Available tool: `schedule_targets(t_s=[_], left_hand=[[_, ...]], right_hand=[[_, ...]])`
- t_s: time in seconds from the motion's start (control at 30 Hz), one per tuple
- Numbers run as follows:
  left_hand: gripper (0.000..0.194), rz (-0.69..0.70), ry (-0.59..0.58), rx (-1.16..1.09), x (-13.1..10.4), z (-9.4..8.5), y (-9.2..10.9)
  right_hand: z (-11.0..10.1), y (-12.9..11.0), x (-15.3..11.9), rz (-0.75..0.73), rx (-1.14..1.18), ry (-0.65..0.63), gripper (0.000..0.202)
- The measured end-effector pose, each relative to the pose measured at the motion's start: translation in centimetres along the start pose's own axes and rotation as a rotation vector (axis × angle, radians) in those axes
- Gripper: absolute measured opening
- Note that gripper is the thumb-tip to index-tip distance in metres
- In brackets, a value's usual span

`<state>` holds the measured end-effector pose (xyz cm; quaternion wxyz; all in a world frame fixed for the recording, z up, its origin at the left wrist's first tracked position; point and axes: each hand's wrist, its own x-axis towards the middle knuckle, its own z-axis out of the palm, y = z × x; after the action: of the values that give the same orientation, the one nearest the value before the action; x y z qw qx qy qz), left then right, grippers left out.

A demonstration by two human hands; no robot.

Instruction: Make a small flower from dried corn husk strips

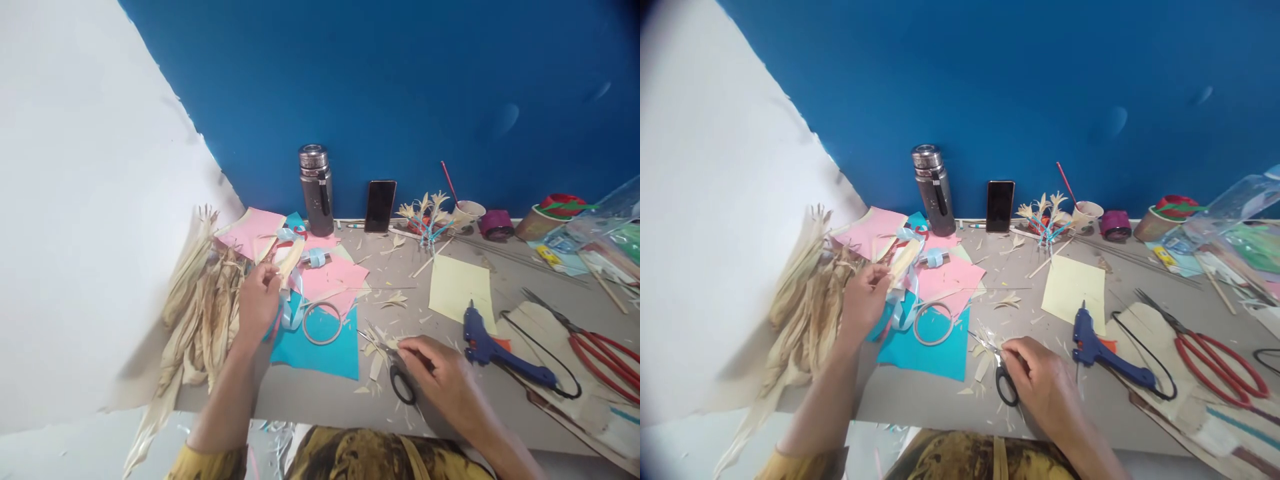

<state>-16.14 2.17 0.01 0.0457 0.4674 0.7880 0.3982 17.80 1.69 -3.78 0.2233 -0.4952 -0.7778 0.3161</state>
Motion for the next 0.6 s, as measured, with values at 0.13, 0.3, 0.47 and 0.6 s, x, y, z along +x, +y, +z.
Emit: schedule_targets(t_s=[0.13, 0.3, 0.47, 0.6], left_hand=[[0.032, 0.361, -0.024, 0.381, -1.0, 0.4, 0.4], [0.021, 0.465, -0.391, 0.578, -2.3, 1.5, 0.7], [0.021, 0.452, -0.403, 0.559, -1.9, 1.7, 0.5], [0.023, 0.425, -0.199, 0.407, -1.9, -0.1, 0.7]], right_hand=[[0.0, 0.0, -0.2, -0.013, 0.008, -0.008, 0.026], [0.0, 0.3, -0.4, -0.014, -0.002, -0.025, 0.026], [0.0, 0.6, -0.6, -0.013, -0.011, -0.031, 0.027], [-0.1, 0.5, -0.6, -0.007, 0.03, -0.035, 0.029]])
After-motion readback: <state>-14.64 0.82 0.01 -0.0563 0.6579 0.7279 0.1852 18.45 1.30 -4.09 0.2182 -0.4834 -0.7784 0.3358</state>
